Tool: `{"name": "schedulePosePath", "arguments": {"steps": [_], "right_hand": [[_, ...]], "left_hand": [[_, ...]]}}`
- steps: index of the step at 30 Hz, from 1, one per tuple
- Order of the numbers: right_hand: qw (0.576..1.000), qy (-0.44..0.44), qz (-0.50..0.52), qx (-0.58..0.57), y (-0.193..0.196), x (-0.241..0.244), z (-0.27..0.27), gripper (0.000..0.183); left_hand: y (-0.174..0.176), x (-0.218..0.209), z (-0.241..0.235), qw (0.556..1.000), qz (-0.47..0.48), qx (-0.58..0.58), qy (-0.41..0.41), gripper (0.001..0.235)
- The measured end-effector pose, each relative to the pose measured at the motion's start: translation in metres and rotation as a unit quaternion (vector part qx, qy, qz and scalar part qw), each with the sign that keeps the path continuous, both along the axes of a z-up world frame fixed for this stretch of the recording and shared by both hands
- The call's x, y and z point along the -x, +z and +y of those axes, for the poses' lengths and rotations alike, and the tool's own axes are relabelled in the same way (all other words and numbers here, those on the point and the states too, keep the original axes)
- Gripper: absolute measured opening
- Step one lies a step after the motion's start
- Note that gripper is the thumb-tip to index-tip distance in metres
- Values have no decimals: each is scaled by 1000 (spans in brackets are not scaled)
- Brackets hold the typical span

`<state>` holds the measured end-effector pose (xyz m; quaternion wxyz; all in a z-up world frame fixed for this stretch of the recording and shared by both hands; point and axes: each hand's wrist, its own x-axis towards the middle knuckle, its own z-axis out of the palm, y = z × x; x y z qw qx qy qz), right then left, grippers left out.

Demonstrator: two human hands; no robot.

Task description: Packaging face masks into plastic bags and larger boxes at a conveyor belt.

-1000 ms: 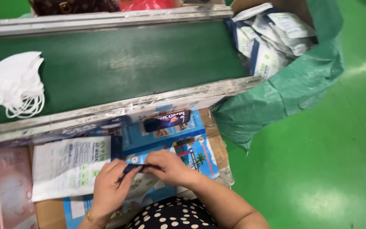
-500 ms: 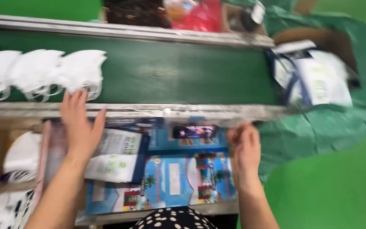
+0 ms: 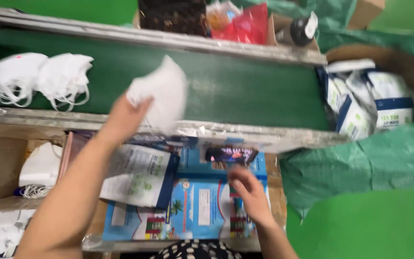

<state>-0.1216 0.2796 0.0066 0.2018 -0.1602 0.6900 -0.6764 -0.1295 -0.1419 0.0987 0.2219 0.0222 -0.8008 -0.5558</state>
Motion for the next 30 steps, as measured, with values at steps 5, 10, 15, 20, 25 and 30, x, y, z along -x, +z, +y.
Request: {"name": "schedulePosePath", "arguments": {"steps": [5, 10, 15, 20, 25, 30], "right_hand": [[985, 67, -25, 156, 78, -7, -59, 80], [988, 8, 100, -121, -14, -29, -47, 44], [971, 106, 153, -151, -23, -40, -67, 74], [982, 90, 142, -91, -26, -39, -65, 62], [978, 160, 127, -51, -28, -27, -65, 64], [939, 212, 203, -180, 1, -21, -51, 42]], "left_hand": [[-62, -75, 116, 976, -106, -129, -136, 38], [-58, -116, 137, 996, 0, -41, -81, 69], [-48, -114, 139, 921, -192, 282, -190, 105], [-56, -106, 146, 911, -201, 308, -185, 103], [-73, -110, 154, 893, -246, 351, -139, 100], [-93, -135, 153, 969, -55, 200, -135, 76]]}}
